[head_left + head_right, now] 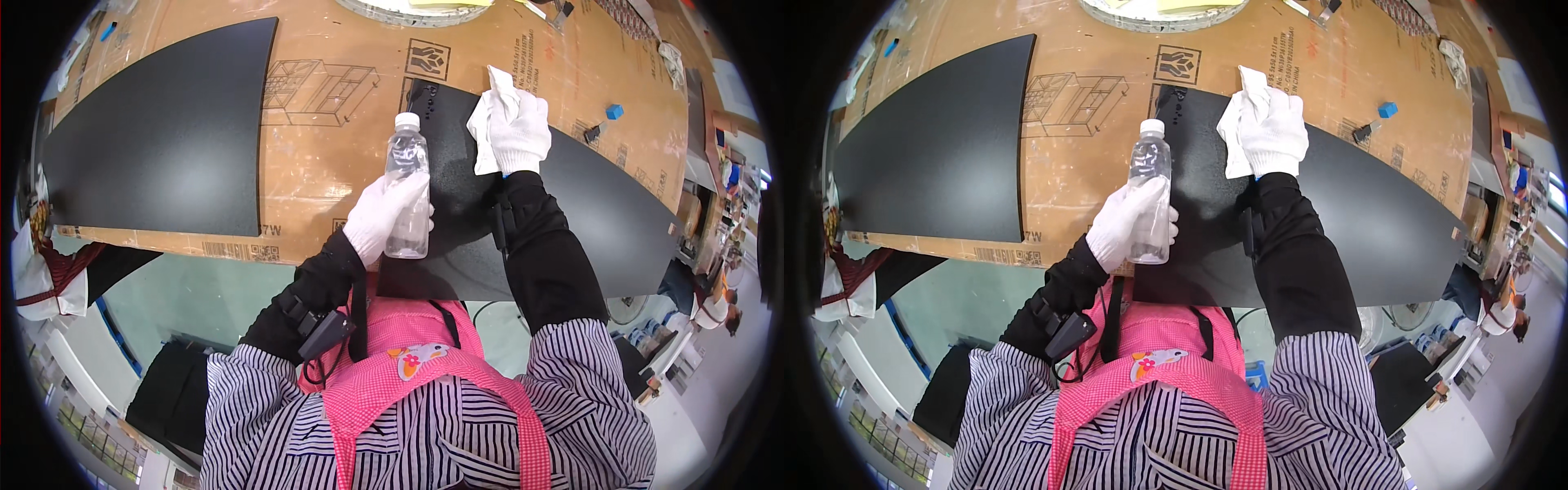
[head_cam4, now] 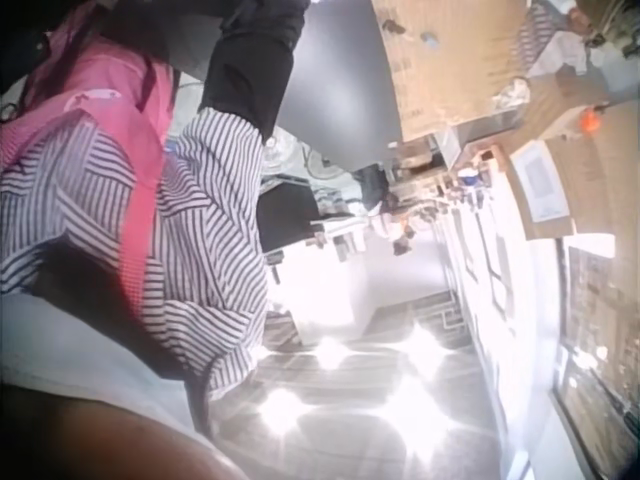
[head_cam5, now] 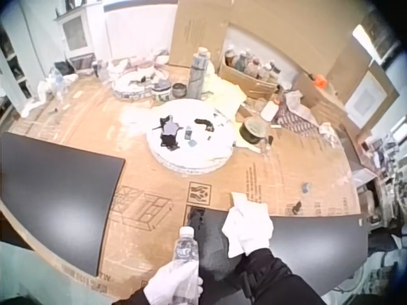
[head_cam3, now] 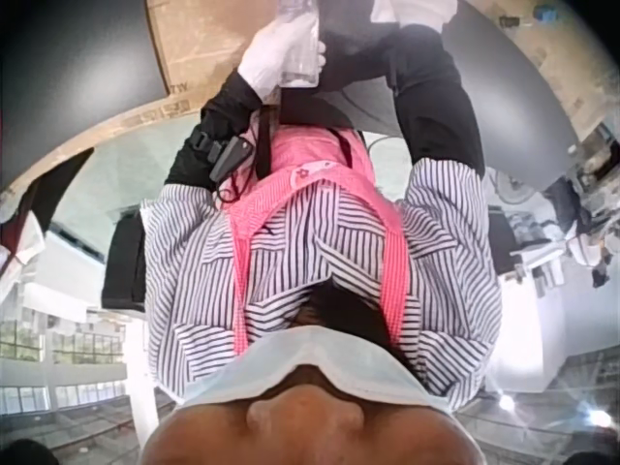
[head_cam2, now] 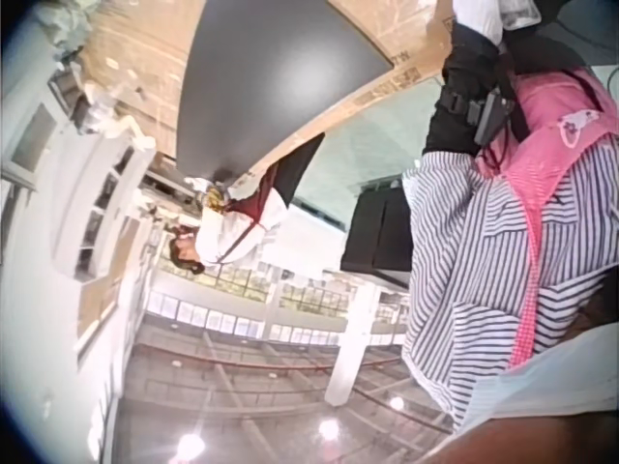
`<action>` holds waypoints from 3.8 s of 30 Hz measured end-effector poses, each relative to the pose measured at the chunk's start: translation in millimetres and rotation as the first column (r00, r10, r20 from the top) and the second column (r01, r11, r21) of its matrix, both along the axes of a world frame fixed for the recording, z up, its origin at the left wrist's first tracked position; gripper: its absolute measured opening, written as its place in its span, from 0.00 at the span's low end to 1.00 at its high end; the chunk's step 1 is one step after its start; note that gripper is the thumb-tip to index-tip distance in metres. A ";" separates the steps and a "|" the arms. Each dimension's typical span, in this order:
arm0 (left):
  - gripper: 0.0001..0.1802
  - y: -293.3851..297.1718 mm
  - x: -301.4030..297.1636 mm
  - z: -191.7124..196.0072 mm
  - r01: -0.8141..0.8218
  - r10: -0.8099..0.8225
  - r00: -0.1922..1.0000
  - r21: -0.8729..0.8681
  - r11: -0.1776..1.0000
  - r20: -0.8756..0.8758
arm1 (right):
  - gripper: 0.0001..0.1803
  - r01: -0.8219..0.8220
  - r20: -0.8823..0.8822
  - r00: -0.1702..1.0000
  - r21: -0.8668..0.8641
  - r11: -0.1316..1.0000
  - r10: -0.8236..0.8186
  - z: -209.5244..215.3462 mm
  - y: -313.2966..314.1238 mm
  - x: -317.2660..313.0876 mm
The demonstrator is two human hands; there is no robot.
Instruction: The person is cleaning black furniture panels with a blue sponge, a white cloth, and water from a plastic bottle before moving them to a stack.
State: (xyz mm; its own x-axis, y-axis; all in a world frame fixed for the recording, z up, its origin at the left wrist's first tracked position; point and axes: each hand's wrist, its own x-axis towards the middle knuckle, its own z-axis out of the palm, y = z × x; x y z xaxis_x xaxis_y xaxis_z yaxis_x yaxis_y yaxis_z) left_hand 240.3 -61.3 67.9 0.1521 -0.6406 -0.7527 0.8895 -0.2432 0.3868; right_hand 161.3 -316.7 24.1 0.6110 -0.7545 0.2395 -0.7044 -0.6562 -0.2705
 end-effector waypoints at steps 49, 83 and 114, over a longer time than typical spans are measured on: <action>0.34 62.1 103.0 -50.4 -0.175 0.013 0.271 0.036 0.984 0.962 | 0.15 -0.436 -0.115 0.864 0.319 0.842 0.491 59.6 136.6 39.8; 0.32 56.3 106.5 -71.6 -0.239 -0.042 -0.069 0.025 0.971 0.997 | 0.14 -0.502 -0.196 0.828 0.160 0.850 0.526 32.2 69.2 66.7; 0.36 62.5 106.5 -76.3 -0.236 -0.059 0.025 0.064 0.970 0.998 | 0.16 -0.340 -0.371 0.796 0.380 0.860 0.478 62.5 105.1 67.5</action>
